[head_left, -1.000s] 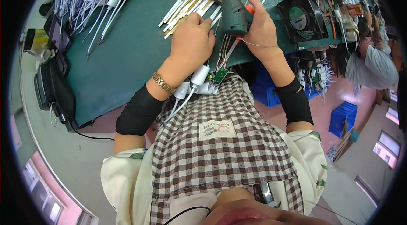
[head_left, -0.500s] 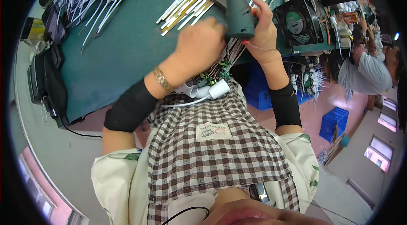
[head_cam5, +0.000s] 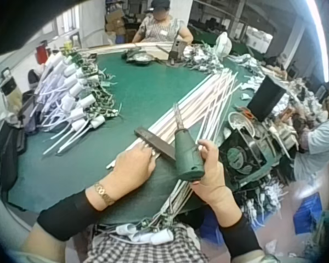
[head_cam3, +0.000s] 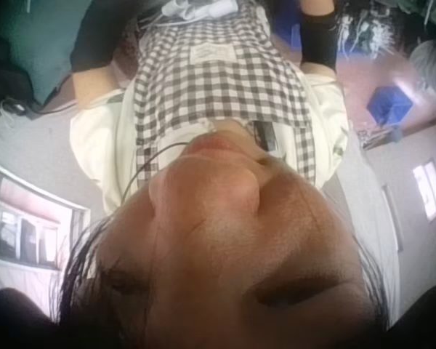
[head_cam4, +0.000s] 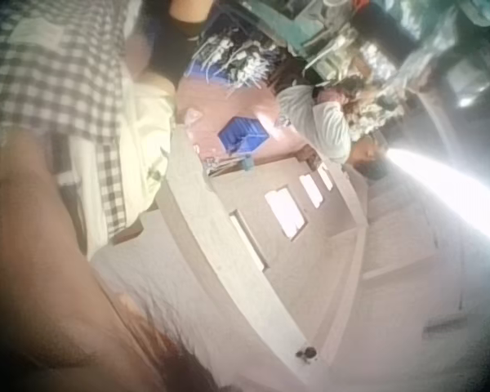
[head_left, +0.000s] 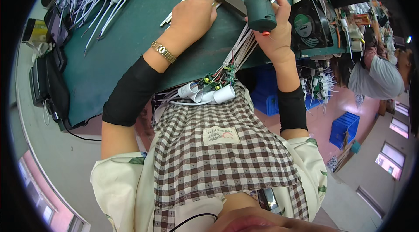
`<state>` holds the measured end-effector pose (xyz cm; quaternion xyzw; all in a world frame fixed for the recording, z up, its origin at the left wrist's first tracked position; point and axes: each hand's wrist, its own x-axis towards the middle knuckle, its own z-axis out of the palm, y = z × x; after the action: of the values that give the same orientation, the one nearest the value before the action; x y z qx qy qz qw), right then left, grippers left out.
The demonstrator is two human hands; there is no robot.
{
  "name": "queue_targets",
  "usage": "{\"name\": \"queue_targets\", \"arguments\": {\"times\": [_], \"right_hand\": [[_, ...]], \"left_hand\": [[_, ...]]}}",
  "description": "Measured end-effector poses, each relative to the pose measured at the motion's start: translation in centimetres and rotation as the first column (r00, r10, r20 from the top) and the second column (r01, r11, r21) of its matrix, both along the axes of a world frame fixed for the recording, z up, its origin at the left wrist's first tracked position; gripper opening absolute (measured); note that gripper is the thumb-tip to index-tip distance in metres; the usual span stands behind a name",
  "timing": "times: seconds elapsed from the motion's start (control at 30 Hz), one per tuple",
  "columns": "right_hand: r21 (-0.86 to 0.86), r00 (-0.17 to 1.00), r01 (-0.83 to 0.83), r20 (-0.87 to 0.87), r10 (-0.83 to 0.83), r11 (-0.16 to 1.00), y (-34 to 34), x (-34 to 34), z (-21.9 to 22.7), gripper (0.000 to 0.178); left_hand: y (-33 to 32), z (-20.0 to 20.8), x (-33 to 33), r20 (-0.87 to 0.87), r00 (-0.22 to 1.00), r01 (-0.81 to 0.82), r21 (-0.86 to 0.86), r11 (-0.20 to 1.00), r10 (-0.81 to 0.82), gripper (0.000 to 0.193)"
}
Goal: The person solders wires to LED strips using a soldering iron and applies glue to the strips using a hot glue gun.
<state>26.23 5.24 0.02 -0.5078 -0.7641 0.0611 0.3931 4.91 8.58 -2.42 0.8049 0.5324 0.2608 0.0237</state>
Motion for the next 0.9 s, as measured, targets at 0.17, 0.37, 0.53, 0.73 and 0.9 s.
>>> {"name": "queue_targets", "arguments": {"times": [0.17, 0.37, 0.53, 0.73, 0.9], "right_hand": [[-0.068, 0.994, 0.107, -0.026, -0.109, 0.992, -0.2, -1.2, 1.7, 0.079], [-0.099, 0.987, 0.152, -0.037, -0.156, 0.983, 0.0, -1.2, 2.2, 0.077], [-0.099, 0.99, 0.142, -0.009, -0.144, 0.985, 0.4, -0.6, 2.0, 0.072], [-0.06, 0.992, 0.128, 0.023, -0.127, 0.99, 0.7, 0.1, 1.8, 0.07], [-0.151, 0.987, 0.133, -0.075, -0.145, 0.98, 0.7, -0.2, 2.5, 0.068]], "left_hand": [[0.4, -0.8, -0.2, -0.06, 0.995, 0.077, 0.03, 0.997, -0.076, 0.014], [0.7, 0.9, 0.6, -0.213, 0.972, 0.087, -0.053, 0.995, -0.096, 0.015], [0.6, 1.2, 1.4, -0.236, 0.969, 0.064, -0.029, 0.998, -0.069, 0.015], [0.9, -0.2, 1.7, -0.128, 0.992, 0.019, 0.017, 1.0, -0.016, 0.015], [0.9, 0.3, 2.1, -0.155, 0.988, -0.017, -0.021, 1.0, 0.014, 0.016]]}}
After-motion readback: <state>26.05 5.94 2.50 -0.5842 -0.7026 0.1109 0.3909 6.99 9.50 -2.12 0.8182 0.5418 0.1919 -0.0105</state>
